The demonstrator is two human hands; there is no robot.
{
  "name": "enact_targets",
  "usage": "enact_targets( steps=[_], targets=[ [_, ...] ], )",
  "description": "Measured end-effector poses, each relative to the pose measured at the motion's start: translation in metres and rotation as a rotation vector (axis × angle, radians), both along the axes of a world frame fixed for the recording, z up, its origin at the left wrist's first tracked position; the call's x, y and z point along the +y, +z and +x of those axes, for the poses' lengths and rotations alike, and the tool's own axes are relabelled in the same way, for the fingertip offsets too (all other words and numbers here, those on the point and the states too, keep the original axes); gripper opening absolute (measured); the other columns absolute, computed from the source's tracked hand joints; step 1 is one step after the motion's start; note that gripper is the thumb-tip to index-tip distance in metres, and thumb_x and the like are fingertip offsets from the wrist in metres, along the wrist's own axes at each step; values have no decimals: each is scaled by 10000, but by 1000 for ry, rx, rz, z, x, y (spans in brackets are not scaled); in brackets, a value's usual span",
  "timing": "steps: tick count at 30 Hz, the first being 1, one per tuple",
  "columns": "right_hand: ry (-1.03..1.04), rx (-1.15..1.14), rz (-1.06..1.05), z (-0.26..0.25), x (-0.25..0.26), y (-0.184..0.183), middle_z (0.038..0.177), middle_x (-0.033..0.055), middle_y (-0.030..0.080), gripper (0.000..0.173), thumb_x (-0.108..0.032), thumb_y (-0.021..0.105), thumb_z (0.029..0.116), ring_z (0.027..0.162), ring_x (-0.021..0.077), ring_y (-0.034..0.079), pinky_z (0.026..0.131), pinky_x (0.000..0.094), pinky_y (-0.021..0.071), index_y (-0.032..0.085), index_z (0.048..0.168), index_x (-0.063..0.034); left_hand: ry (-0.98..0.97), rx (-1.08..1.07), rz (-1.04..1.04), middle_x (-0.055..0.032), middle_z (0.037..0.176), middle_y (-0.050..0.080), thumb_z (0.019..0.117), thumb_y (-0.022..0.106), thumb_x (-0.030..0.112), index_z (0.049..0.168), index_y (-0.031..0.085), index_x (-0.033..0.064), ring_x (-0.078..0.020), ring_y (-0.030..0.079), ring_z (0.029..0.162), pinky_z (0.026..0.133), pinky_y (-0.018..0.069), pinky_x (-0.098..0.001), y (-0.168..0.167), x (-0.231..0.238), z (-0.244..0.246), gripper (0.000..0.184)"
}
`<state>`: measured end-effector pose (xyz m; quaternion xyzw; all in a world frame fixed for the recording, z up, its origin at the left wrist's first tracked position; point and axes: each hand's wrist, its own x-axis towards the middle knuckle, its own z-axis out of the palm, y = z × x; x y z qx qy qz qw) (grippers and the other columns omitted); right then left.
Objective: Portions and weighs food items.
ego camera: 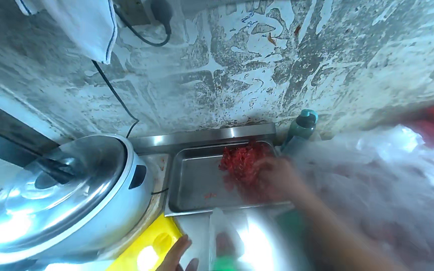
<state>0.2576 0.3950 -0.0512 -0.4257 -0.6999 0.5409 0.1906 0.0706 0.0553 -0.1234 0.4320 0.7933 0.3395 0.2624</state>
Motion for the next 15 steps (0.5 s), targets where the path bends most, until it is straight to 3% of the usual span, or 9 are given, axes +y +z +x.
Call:
enact_targets(
  steps=[5, 7, 10, 12, 15],
  targets=[
    [143, 208, -78, 2, -57, 46, 828, 88, 721, 214, 11, 630, 901, 620, 164, 678, 569, 311, 601, 728, 1079, -58, -28, -83, 82, -103, 1447, 590, 967, 699, 279, 1508, 483, 60, -87, 623, 648, 611, 560, -313, 16, 30, 13, 622],
    [217, 245, -113, 3, -76, 44, 867, 72, 725, 221, -7, 632, 909, 653, 154, 687, 580, 305, 605, 720, 1105, -57, -67, -66, 154, -112, 1553, 478, 963, 704, 273, 1538, 463, 99, -63, 615, 663, 607, 561, -288, 16, 37, 18, 647],
    [264, 259, -151, 1, -103, 33, 897, 75, 725, 238, 26, 629, 895, 662, 162, 688, 582, 325, 608, 713, 1107, -41, -163, -27, 223, -118, 1669, 293, 992, 664, 290, 1463, 584, 179, -35, 609, 662, 587, 556, -271, 2, 43, 19, 490],
    [257, 228, -149, -3, -116, 20, 911, 72, 729, 234, 28, 636, 894, 665, 169, 692, 584, 334, 612, 713, 1099, -54, -206, -32, 179, -103, 1656, 334, 990, 649, 253, 1418, 630, 160, -53, 640, 672, 613, 578, -294, -1, 45, 20, 439],
    [250, 155, -49, -6, -130, -2, 915, 29, 736, 226, -3, 652, 884, 690, 137, 692, 609, 323, 608, 731, 1079, -86, -220, -85, 114, -80, 1573, 480, 942, 647, 109, 1441, 593, 82, -109, 707, 760, 687, 617, -337, 2, 45, 23, 504]
  ],
)
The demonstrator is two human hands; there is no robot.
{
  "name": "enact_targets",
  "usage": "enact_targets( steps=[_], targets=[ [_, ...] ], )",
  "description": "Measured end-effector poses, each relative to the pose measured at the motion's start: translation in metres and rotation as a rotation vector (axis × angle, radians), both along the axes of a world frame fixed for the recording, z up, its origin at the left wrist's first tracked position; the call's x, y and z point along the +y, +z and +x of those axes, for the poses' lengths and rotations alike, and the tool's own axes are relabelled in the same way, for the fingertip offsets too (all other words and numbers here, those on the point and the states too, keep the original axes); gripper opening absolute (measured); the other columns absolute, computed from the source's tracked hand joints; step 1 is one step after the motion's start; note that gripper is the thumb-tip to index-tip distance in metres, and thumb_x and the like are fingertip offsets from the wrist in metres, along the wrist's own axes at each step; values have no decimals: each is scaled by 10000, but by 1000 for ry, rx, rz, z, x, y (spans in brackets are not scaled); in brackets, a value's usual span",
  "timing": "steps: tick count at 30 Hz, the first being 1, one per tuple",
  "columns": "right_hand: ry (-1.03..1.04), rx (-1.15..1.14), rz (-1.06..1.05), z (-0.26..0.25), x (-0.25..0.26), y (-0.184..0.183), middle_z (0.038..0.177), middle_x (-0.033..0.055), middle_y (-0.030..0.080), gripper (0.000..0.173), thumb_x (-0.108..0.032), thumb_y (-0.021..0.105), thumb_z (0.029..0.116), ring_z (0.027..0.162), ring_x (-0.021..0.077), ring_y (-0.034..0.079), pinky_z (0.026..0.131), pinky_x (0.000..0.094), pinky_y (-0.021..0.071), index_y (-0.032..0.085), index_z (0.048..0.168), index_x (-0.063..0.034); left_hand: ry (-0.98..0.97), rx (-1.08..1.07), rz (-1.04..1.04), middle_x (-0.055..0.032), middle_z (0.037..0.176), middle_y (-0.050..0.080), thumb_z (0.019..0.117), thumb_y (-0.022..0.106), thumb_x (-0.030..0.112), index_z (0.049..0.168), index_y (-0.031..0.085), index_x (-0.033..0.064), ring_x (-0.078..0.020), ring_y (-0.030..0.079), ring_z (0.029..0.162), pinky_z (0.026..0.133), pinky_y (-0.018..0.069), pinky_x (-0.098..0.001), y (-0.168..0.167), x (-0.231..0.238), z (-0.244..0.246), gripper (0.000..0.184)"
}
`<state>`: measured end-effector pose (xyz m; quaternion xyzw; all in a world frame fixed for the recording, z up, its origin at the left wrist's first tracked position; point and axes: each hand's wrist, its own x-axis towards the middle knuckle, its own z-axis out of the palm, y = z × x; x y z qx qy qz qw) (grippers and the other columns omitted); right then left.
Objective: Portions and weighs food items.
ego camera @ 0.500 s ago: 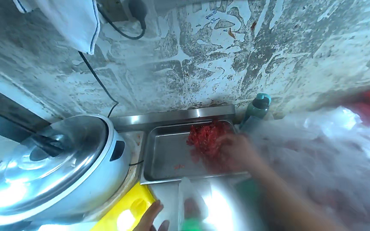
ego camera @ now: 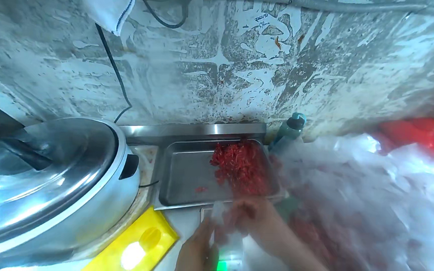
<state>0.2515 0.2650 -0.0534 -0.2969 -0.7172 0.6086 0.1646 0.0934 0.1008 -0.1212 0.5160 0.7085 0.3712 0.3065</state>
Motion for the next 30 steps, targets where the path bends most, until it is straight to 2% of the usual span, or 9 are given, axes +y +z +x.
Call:
enact_targets(
  steps=[2, 4, 7, 9, 11, 14, 21, 26, 30],
  targets=[
    [38, -105, 110, 1, -8, -10, 989, -19, 739, 218, -65, 665, 905, 796, 91, 707, 709, 305, 624, 734, 1101, -130, 15, -23, 7, -93, 1543, 513, 903, 631, 31, 1458, 568, 51, -115, 697, 779, 688, 604, -326, 3, -1, 4, 560],
    [79, -196, 225, 4, -16, -18, 1047, -26, 730, 227, -130, 651, 936, 845, 71, 700, 757, 292, 618, 729, 1148, -148, 23, -30, 13, -103, 1528, 523, 896, 630, 13, 1458, 565, 42, -103, 684, 778, 687, 597, -310, 5, -1, 7, 567],
    [103, -255, 302, 9, -25, -20, 1107, 8, 726, 296, -141, 608, 948, 806, 85, 692, 730, 297, 608, 712, 1225, -141, 16, -7, 25, -115, 1514, 529, 893, 628, 15, 1451, 571, 44, -88, 667, 785, 700, 584, -291, 7, -1, 10, 562],
    [57, -196, 316, 14, -29, -17, 1154, 8, 719, 298, -128, 607, 955, 807, 73, 694, 709, 271, 609, 712, 1234, -135, 11, 3, 45, -122, 1506, 534, 885, 624, 13, 1435, 585, 43, -86, 664, 783, 695, 583, -283, 6, -2, 11, 553],
    [-33, -92, 303, 20, -29, -16, 1135, -6, 714, 264, -123, 626, 958, 778, 56, 681, 654, 243, 604, 722, 1204, -135, 20, 10, 51, -112, 1507, 537, 897, 644, 49, 1418, 607, 60, -84, 677, 789, 688, 594, -280, 6, -3, 10, 522],
    [-162, -6, 274, 34, -22, -21, 1088, -25, 726, 216, -128, 655, 956, 738, 61, 674, 609, 239, 595, 735, 1156, -146, 74, 19, 76, -62, 1520, 526, 940, 675, 173, 1429, 608, 128, -35, 632, 706, 606, 568, -249, 5, -6, 7, 495],
    [-318, -51, 174, 65, -13, -47, 933, -15, 738, 181, -175, 672, 941, 718, 111, 680, 604, 267, 585, 750, 1103, -150, 248, -28, 158, -45, 1464, 570, 976, 680, 241, 1438, 575, 90, -21, 606, 682, 569, 546, -223, 1, -30, -25, 497],
    [-358, -78, 127, 77, -14, -61, 974, -16, 739, 192, -197, 663, 950, 749, 114, 691, 616, 265, 592, 751, 1114, -150, 310, 11, 102, -73, 1443, 586, 974, 683, 204, 1393, 604, 58, -18, 573, 657, 562, 515, -219, -10, -53, -42, 450],
    [-345, -54, 110, 75, -17, -65, 1052, -7, 737, 189, -181, 658, 960, 837, 126, 709, 683, 282, 617, 747, 1121, -136, 305, 4, 136, -90, 1446, 580, 965, 696, 167, 1377, 616, 44, -19, 569, 656, 562, 514, -212, -6, -53, -41, 437]
  ],
)
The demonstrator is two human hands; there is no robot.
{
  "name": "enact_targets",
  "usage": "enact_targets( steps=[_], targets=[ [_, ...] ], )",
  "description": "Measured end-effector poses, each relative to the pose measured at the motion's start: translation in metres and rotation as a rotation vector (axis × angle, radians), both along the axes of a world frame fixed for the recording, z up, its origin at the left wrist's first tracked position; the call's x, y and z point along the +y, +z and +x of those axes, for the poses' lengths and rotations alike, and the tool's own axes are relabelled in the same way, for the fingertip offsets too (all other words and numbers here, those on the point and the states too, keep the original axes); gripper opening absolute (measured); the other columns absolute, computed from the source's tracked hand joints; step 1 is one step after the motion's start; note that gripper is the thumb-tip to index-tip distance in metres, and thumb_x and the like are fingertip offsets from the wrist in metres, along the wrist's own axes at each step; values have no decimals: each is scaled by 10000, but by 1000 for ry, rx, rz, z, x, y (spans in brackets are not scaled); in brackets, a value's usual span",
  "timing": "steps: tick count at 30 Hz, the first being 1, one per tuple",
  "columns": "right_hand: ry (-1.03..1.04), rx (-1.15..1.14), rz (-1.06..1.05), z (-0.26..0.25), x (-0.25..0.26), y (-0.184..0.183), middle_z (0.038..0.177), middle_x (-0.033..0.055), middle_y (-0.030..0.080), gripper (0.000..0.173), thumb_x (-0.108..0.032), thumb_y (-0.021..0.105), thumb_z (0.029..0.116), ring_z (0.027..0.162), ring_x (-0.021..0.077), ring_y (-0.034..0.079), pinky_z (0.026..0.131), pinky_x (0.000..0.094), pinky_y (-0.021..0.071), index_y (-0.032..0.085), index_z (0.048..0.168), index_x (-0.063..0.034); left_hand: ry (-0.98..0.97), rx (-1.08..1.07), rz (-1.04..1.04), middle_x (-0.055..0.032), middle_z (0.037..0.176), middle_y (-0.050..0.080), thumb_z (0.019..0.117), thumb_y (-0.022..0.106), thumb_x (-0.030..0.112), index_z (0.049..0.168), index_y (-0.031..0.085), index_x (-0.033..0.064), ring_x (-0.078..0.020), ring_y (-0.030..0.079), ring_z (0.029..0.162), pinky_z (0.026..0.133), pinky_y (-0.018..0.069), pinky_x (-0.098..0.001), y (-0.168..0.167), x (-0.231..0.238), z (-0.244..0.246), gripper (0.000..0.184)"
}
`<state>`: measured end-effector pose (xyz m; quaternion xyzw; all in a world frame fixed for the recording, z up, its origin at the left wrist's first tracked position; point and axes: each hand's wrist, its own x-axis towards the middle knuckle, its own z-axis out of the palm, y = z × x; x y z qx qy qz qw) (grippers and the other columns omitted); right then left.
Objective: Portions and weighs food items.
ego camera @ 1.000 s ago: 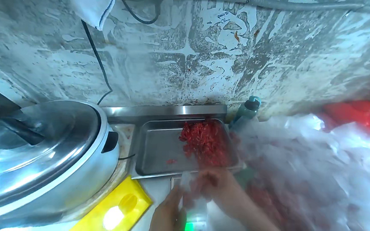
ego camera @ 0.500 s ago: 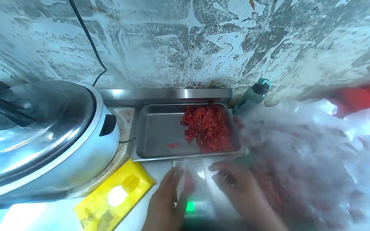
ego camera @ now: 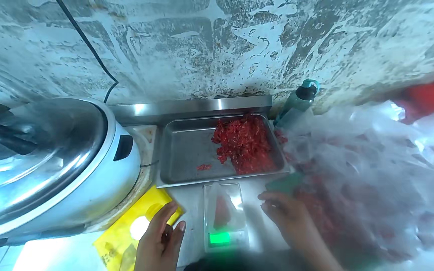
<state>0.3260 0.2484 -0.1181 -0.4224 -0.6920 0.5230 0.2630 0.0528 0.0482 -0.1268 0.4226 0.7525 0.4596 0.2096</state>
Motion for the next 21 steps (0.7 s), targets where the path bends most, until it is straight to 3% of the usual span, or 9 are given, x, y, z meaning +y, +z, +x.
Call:
enact_targets(
  steps=[7, 10, 14, 17, 19, 21],
  targets=[
    [25, 43, -20, -13, -12, 5, 1166, 9, 719, 183, -162, 673, 950, 930, 135, 718, 718, 283, 635, 744, 1115, -126, -46, 24, 90, -76, 1451, 578, 965, 691, 225, 1325, 656, 71, -23, 628, 733, 593, 548, -197, 15, 22, 9, 394],
    [60, 22, 79, -20, -14, 4, 1223, 15, 693, 181, -195, 685, 944, 1111, 140, 676, 855, 316, 626, 747, 1103, -138, -67, 19, 57, -70, 1447, 582, 964, 686, 237, 1324, 660, 70, -39, 649, 764, 610, 568, -213, 11, 23, 12, 398],
    [188, -177, 281, -44, -9, 16, 1439, -9, 583, 203, -303, 655, 957, 1386, 173, 480, 1112, 414, 472, 785, 1096, -234, -112, -65, -96, -58, 1409, 610, 973, 681, 257, 1381, 613, 66, -77, 696, 830, 668, 616, -267, -2, 19, 17, 455],
    [464, -448, 281, -79, 4, 21, 1653, 20, 345, 209, -312, 630, 943, 1552, 289, 219, 1200, 594, 288, 789, 1077, -289, -141, -131, -206, -58, 1300, 677, 1006, 629, 262, 1391, 595, 73, -96, 711, 805, 702, 627, -314, -22, 16, 21, 430],
    [658, -684, 258, -104, 11, 12, 1719, 58, 181, 253, -348, 640, 939, 1577, 396, 60, 1196, 711, 140, 782, 1112, -230, -156, -167, -251, -70, 1268, 696, 1023, 595, 248, 1395, 597, 71, -121, 723, 810, 738, 633, -352, -40, 15, 25, 412],
    [766, -897, 287, -124, 10, -2, 1730, 85, 121, 406, -419, 684, 903, 1565, 460, 20, 1159, 779, 85, 749, 1164, -115, -192, -222, -298, -98, 1323, 673, 1029, 580, 225, 1440, 558, 59, -159, 733, 890, 820, 625, -391, -56, 14, 29, 445]
  ],
)
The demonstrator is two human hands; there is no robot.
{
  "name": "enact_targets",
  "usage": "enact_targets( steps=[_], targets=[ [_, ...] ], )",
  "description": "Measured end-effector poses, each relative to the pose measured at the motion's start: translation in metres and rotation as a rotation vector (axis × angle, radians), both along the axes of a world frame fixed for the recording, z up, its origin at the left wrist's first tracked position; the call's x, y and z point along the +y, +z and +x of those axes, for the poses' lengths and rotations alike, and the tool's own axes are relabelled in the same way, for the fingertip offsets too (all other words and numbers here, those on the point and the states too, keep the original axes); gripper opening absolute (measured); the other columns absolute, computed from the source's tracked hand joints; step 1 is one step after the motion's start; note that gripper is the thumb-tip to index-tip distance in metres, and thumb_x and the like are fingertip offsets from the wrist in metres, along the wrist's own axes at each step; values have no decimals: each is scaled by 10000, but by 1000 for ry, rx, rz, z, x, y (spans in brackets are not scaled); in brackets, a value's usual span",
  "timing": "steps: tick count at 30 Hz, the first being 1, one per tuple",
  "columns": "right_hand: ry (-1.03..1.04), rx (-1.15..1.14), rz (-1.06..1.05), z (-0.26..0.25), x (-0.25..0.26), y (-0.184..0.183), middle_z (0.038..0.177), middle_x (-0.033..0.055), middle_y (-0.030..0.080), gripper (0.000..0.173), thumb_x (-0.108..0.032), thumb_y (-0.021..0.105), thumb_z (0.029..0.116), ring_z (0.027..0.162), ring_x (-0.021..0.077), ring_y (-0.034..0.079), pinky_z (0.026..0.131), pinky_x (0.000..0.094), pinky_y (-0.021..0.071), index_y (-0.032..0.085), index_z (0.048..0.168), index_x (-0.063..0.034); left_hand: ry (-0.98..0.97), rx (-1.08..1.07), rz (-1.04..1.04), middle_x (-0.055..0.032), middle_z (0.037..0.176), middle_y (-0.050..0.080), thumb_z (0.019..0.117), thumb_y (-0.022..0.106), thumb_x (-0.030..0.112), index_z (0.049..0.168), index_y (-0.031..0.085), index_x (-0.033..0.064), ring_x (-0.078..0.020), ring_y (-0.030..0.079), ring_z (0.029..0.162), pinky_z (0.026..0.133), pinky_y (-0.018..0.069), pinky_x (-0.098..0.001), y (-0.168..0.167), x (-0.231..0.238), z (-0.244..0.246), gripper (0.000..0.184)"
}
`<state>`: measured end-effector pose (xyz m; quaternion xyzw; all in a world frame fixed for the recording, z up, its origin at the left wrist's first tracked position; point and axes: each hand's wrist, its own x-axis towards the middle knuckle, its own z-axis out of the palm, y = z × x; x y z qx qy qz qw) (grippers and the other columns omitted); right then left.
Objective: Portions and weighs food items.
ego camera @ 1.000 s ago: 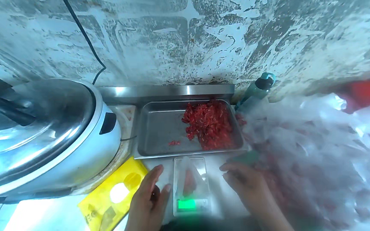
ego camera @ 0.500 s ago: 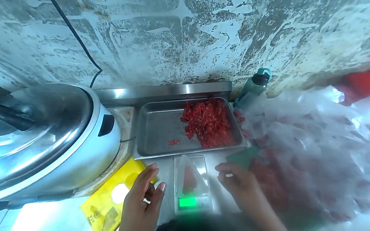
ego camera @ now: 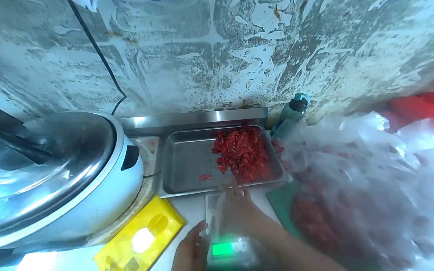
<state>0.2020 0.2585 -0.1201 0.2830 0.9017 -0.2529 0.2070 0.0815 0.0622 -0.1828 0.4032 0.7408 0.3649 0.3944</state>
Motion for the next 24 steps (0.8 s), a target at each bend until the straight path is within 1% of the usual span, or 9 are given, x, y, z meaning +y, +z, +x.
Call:
enact_targets(
  steps=[4, 9, 11, 13, 15, 18, 20, 22, 24],
  targets=[
    [76, -140, 136, -10, -5, -27, 1729, 120, 98, 586, -338, 704, 906, 1557, 489, 12, 1137, 805, 65, 598, 1409, -56, -71, -51, -45, -107, 1344, 668, 1025, 584, 219, 1478, 525, 62, -181, 742, 971, 889, 615, -412, -20, -5, 3, 483],
    [43, -27, 190, -2, -5, -43, 1708, 46, 227, 557, -392, 627, 953, 1582, 390, 44, 1164, 770, 17, 584, 1428, -105, -64, -50, -73, -98, 1348, 667, 1015, 601, 228, 1472, 531, 78, -198, 743, 1005, 907, 616, -429, -28, -9, -2, 485],
    [8, 10, 154, 7, -4, -26, 1692, 48, 273, 518, -418, 633, 941, 1582, 385, 65, 1165, 772, 22, 644, 1360, -114, -32, -38, -54, -95, 1327, 678, 1009, 616, 226, 1446, 557, 76, -187, 747, 980, 884, 625, -414, -25, -11, -5, 466],
    [-40, 67, 70, 19, -1, -2, 1687, 38, 283, 359, -404, 640, 929, 1585, 346, 83, 1203, 718, 46, 741, 1179, -167, -7, -30, -34, -98, 1316, 683, 1001, 629, 216, 1430, 570, 65, -183, 749, 967, 868, 630, -410, -22, -13, -7, 458],
    [-101, 215, -1, 36, 2, 19, 1641, 47, 374, 262, -385, 653, 932, 1560, 295, 221, 1236, 590, 214, 756, 1034, -167, 12, -17, 3, -97, 1309, 685, 999, 640, 214, 1414, 579, 56, -170, 745, 977, 868, 631, -403, -20, -14, -9, 449],
    [-206, 494, -63, 61, 3, 38, 1418, 21, 596, 193, -318, 680, 935, 1342, 171, 524, 1103, 402, 471, 747, 974, -141, 58, 32, 146, -62, 1232, 715, 990, 649, 207, 1352, 626, 67, -121, 734, 959, 837, 636, -354, -8, -12, -12, 389],
    [-255, 617, -93, 72, 3, 46, 1143, -14, 700, 149, -273, 662, 955, 1039, 91, 668, 891, 322, 588, 730, 1004, -150, 70, 62, 285, -70, 1209, 714, 992, 649, 183, 1316, 645, 45, -119, 723, 965, 843, 631, -345, 16, -4, -9, 352],
    [-293, 707, -142, 77, 0, 51, 947, -36, 707, 118, -235, 643, 974, 808, 58, 680, 708, 275, 606, 712, 1035, -161, 32, 86, 393, -85, 1257, 690, 1007, 640, 202, 1320, 639, 34, -129, 708, 1031, 885, 623, -341, 45, 7, -5, 355],
    [-315, 807, -168, 77, -5, 53, 891, -41, 702, 114, -190, 633, 975, 737, 54, 664, 645, 259, 589, 707, 1052, -152, -29, 118, 483, -126, 1302, 669, 1002, 658, 236, 1336, 632, 9, -156, 693, 1098, 928, 610, -352, 71, 20, 2, 405]
  ],
)
